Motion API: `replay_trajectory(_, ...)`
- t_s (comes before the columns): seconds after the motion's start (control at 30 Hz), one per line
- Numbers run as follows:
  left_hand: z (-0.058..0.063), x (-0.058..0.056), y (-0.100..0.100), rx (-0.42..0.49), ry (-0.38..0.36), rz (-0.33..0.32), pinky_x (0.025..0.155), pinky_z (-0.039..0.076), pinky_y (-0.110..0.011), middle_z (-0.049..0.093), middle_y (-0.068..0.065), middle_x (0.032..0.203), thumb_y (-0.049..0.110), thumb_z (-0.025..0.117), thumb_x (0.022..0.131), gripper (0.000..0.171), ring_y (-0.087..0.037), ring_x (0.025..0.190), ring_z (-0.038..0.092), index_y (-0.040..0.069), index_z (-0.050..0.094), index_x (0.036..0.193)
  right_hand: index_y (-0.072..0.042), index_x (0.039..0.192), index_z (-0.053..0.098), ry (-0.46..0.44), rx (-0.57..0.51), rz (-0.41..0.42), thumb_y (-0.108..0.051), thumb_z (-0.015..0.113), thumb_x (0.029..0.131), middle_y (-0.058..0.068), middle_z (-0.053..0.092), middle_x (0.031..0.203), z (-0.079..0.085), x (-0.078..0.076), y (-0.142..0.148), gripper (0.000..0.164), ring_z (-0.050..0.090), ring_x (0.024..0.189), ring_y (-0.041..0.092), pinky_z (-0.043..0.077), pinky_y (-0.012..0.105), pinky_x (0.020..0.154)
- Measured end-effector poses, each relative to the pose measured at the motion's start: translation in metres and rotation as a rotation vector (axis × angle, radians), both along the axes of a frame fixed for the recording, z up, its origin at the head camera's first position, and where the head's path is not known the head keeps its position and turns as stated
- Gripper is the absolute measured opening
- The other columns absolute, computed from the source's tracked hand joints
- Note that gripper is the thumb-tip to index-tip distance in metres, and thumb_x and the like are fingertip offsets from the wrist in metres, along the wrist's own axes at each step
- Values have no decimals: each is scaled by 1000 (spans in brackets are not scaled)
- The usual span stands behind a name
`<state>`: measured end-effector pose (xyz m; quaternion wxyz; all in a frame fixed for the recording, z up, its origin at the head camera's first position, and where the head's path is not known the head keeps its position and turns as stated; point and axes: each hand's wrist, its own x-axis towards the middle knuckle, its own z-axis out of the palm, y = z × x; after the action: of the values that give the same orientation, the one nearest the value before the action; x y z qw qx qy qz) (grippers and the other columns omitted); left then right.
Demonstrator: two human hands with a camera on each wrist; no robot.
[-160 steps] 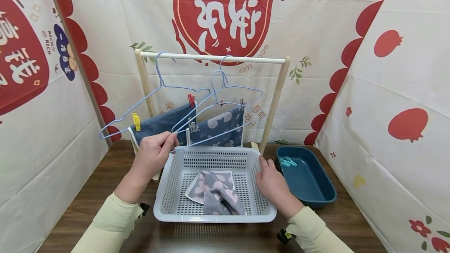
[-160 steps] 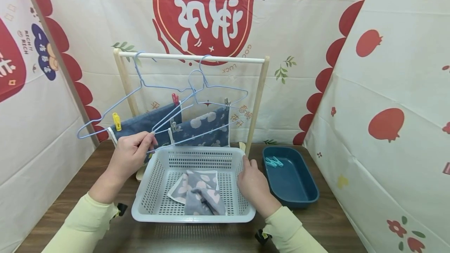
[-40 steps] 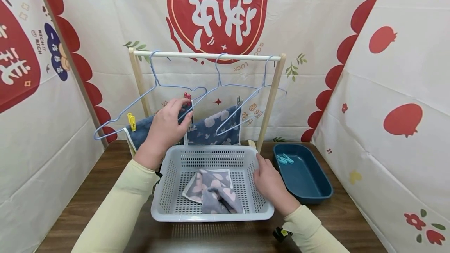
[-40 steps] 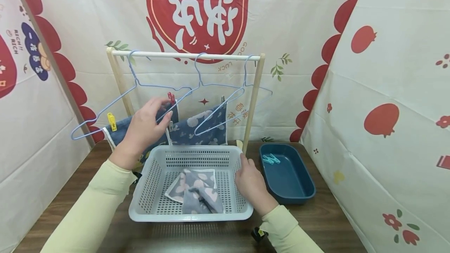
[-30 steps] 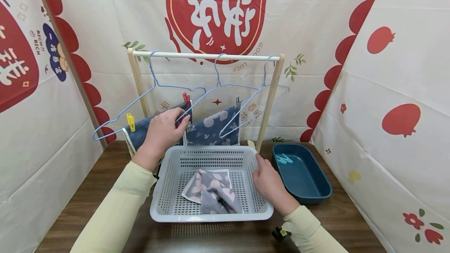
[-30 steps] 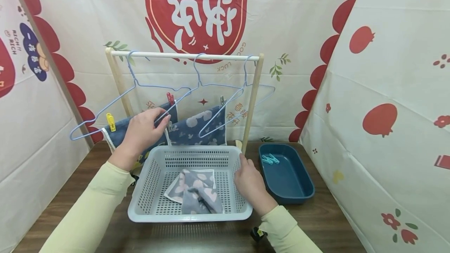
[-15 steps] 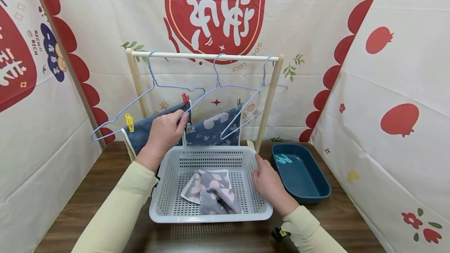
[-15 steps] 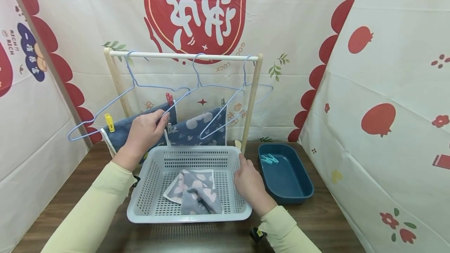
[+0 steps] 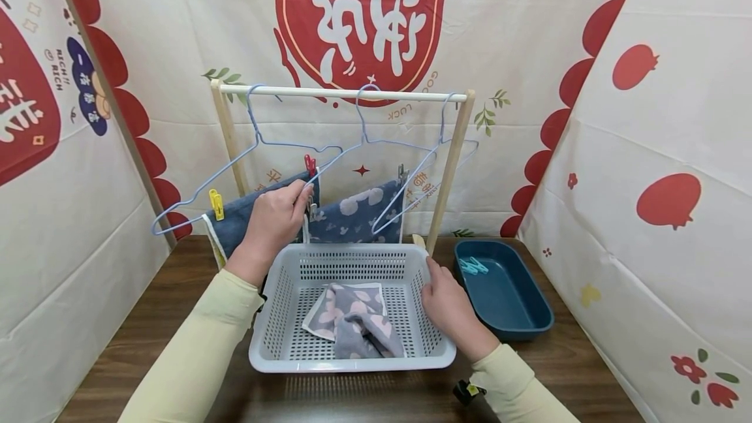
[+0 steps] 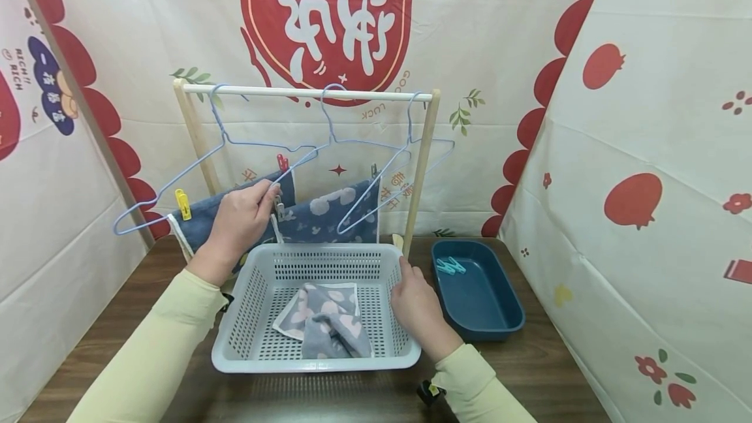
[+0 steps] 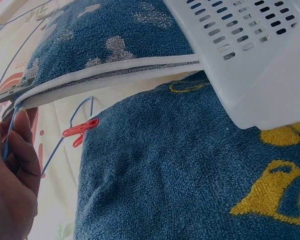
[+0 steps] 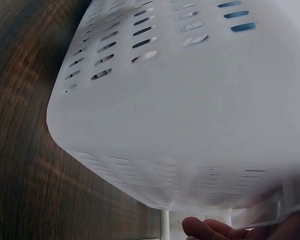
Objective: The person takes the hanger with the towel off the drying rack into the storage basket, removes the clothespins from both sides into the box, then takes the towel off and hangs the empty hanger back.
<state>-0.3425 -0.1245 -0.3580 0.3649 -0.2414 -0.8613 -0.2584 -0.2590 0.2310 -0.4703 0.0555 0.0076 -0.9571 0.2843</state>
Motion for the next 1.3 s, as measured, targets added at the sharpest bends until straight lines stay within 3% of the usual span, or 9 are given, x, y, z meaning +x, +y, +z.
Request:
replay_trajectory(0.33,9,7,-4,94,7,-5,52,35,-37,44,0,62,27,53,119,33,-20,52,45,11,61,92,-1,170,35,-3,-6,3,-13,58,110,26,55,152,0,1,0,66,71,110,35,64,56,90)
replay_trajectory(0.5,13,12,-10,160,36,-35,53,40,-39,58,-3,66,24,55,118,30,-21,56,51,5,73,103,-1,171,34,-9,-20,4,-13,58,110,26,55,152,0,1,0,66,71,109,34,65,54,86)
replay_trajectory(0.67,15,16,-20,208,85,-59,56,47,-39,70,-9,73,20,57,118,28,-22,61,62,3,74,103,-1,171,34,-10,-24,6,-13,58,110,25,56,151,1,1,0,66,71,107,34,66,51,83)
replay_trajectory(0.8,17,20,-30,229,126,-66,58,47,-32,71,-10,74,17,57,117,26,-21,61,63,3,74,102,-2,171,34,-11,-24,7,-13,58,110,25,56,150,1,0,0,66,71,106,34,67,51,82)
replay_trajectory(1.03,16,23,-49,258,163,-96,54,34,-21,62,-7,68,12,59,115,24,-15,55,48,2,77,102,-2,171,34,-16,-28,8,-13,58,110,26,55,152,2,0,0,66,71,108,34,66,53,85)
replay_trajectory(1.3,21,32,-63,281,123,-164,57,47,-13,64,-6,70,5,61,113,21,-7,53,55,3,78,102,-2,171,34,-25,-26,3,-13,57,111,25,55,153,2,-1,0,66,70,109,34,65,54,88)
